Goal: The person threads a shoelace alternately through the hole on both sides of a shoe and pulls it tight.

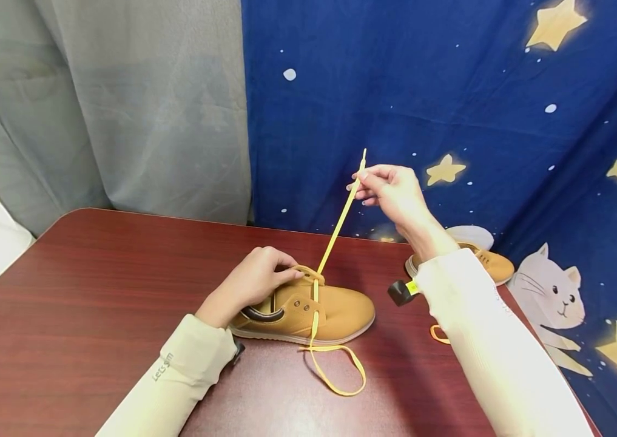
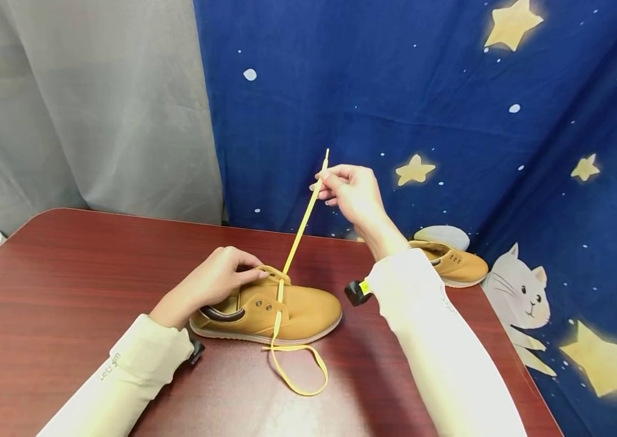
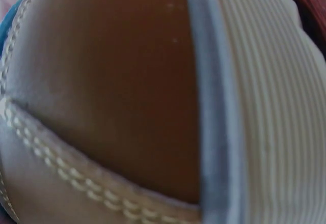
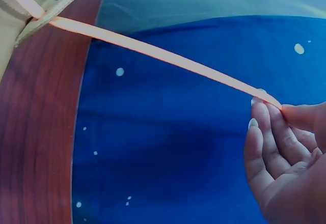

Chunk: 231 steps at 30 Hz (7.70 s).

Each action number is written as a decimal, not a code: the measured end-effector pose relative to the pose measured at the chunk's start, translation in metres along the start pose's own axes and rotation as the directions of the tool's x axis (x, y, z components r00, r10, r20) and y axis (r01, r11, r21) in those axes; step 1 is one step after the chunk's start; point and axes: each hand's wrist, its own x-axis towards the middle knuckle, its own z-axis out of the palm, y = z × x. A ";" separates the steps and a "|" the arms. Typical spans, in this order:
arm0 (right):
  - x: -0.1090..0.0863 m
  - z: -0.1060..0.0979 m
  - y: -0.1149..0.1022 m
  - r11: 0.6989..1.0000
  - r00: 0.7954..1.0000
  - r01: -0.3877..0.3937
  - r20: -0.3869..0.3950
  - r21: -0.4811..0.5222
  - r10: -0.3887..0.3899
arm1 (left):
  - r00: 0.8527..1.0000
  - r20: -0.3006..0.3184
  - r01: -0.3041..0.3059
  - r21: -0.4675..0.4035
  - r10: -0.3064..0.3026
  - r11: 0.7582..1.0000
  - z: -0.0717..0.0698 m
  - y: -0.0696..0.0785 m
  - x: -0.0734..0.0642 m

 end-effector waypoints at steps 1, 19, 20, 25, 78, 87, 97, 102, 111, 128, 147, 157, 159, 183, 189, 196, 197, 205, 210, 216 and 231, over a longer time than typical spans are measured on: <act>-0.001 -0.001 -0.002 1.000 1.000 0.015 -0.012 0.003 -0.015 | 1.000 -0.001 0.000 0.000 0.000 1.000 0.000 0.000 0.000; -0.067 0.012 -0.003 0.972 0.987 0.085 0.114 0.221 -0.112 | 0.999 -0.048 0.008 0.030 -0.007 1.000 -0.004 0.008 -0.005; -0.072 0.013 -0.001 0.967 0.986 0.077 0.124 0.242 -0.110 | 0.998 -0.070 0.004 0.030 -0.001 1.000 -0.006 0.010 -0.006; -0.093 0.018 0.013 0.952 0.977 0.050 0.182 0.303 -0.109 | 0.995 -0.098 0.004 0.046 0.001 0.999 -0.016 0.023 -0.011; -0.147 0.082 0.099 0.855 0.860 0.509 0.023 -0.100 -0.509 | 0.953 0.302 0.011 0.027 -0.019 1.000 -0.007 0.020 -0.011; -0.143 0.076 0.103 0.762 0.776 0.630 0.089 -0.150 -0.624 | 0.949 0.316 0.004 0.030 -0.013 1.000 -0.008 0.021 -0.011; -0.139 0.071 0.105 0.681 0.683 0.726 0.217 -0.096 -0.697 | 0.946 0.325 -0.025 0.046 0.009 0.999 -0.010 0.020 -0.012; -0.138 0.072 0.106 0.635 0.649 0.759 0.253 -0.145 -0.718 | 0.946 0.325 -0.026 0.060 0.005 0.998 -0.010 0.020 -0.013; -0.137 0.074 0.108 0.585 0.635 0.772 0.263 -0.248 -0.726 | 0.932 0.362 -0.008 0.090 -0.025 0.996 -0.009 0.021 -0.014; -0.138 0.050 0.096 0.862 0.845 0.482 0.339 -0.154 -0.412 | 0.941 0.337 0.009 -0.126 0.034 0.992 -0.009 0.015 -0.012; -0.135 0.051 0.102 0.911 0.905 0.255 0.412 -0.324 -0.107 | 0.960 0.278 0.023 -0.221 0.040 0.975 -0.014 0.011 -0.014; -0.136 0.053 0.101 0.915 0.904 0.265 0.409 -0.304 -0.126 | 0.975 0.222 0.074 -0.288 -0.009 0.955 -0.030 0.006 -0.018; -0.136 0.053 0.101 0.913 0.904 0.270 0.407 -0.306 -0.131 | 0.980 0.200 0.077 -0.286 -0.019 0.955 -0.033 0.003 -0.018; -0.135 0.049 0.103 0.893 0.901 0.306 0.404 -0.329 -0.160 | 0.980 -0.074 0.151 -0.317 -0.183 0.936 -0.060 -0.007 -0.018; -0.135 0.049 0.101 0.898 0.901 0.299 0.405 -0.323 -0.155 | 0.965 -0.175 0.135 -0.310 -0.196 0.941 -0.066 -0.006 -0.019; -0.135 0.048 0.100 0.897 0.901 0.300 0.406 -0.323 -0.155 | 0.955 -0.220 0.129 -0.291 -0.197 0.948 -0.066 -0.006 -0.019; -0.135 0.048 0.100 0.897 0.900 0.302 0.406 -0.322 -0.157 | 0.955 -0.220 0.133 -0.283 -0.199 0.950 -0.065 -0.006 -0.019; -0.134 0.048 0.102 0.896 0.896 0.307 0.414 -0.321 -0.159 | 0.954 -0.191 0.186 -0.227 -0.231 0.956 -0.055 -0.010 -0.016; -0.134 0.048 0.102 0.890 0.897 0.313 0.410 -0.332 -0.163 | 0.963 -0.149 0.170 -0.303 -0.223 0.938 -0.042 -0.010 -0.010; -0.134 0.049 0.103 0.885 0.895 0.321 0.413 -0.337 -0.168 | 0.958 -0.153 0.147 -0.468 -0.244 0.872 -0.028 -0.008 -0.005; -0.133 0.047 0.101 0.884 0.893 0.322 0.420 -0.338 -0.164 | 0.919 -0.237 0.155 -0.517 -0.315 0.842 -0.032 -0.016 -0.006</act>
